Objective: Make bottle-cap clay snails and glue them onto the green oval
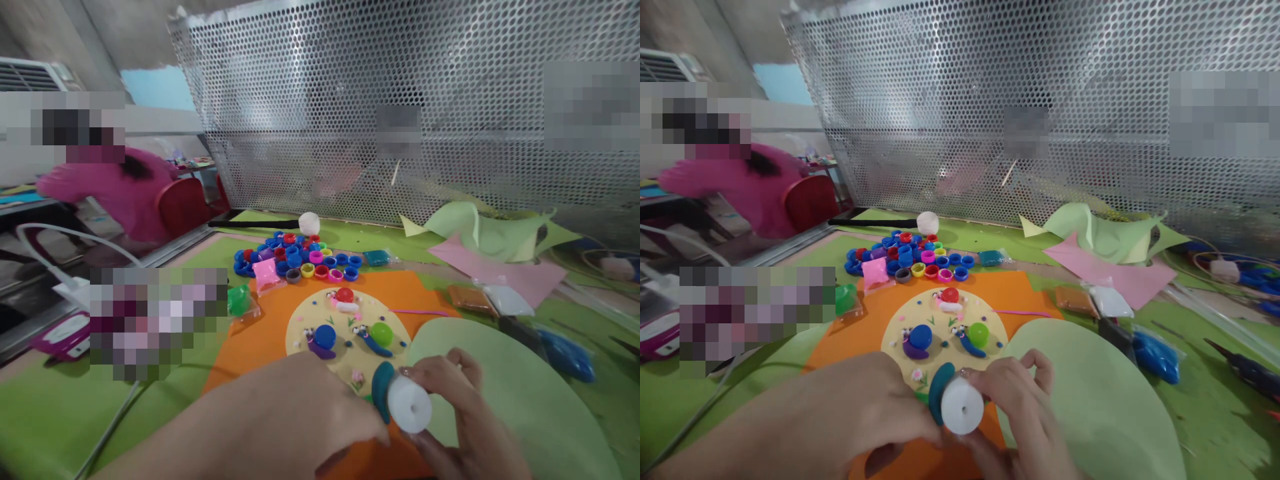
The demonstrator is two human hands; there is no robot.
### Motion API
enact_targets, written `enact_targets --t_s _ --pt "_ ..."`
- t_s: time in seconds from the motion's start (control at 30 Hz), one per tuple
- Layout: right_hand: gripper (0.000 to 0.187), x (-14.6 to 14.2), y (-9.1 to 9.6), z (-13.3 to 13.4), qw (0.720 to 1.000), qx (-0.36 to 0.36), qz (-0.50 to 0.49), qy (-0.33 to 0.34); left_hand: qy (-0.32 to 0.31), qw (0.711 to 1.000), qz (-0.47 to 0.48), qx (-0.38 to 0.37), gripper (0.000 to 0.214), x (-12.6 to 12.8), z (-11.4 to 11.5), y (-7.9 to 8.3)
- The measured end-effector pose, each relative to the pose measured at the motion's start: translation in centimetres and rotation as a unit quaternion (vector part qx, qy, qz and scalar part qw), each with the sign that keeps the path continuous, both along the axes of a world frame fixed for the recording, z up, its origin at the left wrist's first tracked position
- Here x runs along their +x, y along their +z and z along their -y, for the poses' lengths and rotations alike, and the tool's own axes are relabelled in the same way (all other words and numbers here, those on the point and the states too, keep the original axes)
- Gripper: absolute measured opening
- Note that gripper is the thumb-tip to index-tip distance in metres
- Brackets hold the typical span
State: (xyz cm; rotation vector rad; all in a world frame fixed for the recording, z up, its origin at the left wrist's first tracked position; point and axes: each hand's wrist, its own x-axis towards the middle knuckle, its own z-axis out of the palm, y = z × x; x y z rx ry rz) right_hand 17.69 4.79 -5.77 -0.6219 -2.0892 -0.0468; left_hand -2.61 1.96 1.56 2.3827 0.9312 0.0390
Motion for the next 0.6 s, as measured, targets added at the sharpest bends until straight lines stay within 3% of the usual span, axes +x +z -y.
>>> enact_targets --t_s 0.13,0.23,0.37,0.5,0.6 --pt "0.015 0.2 -0.3 -0.1 1.0 -0.009 0.004 -0.013 0.007 1.0 -0.014 0.005 0.038 0.3 0.3 -0.2" --pt "0.017 0.4 -0.6 0.0 1.0 -0.009 0.005 -0.012 0.015 0.999 -0.036 0.021 0.023 0.1 0.3 -0.2" --pt "0.018 0.5 -0.6 0.0 1.0 -0.002 0.004 -0.013 0.022 0.999 -0.037 0.032 0.019 -0.1 0.1 -0.1" --pt "0.015 0.2 0.0 -0.2 1.0 0.01 0.007 -0.002 0.066 0.994 -0.045 0.081 0.015 -0.4 -0.1 0.1" --pt "0.012 0.1 0.3 -0.1 1.0 0.024 0.009 0.007 0.107 0.991 -0.03 0.076 0.022 -0.9 -0.3 0.3"
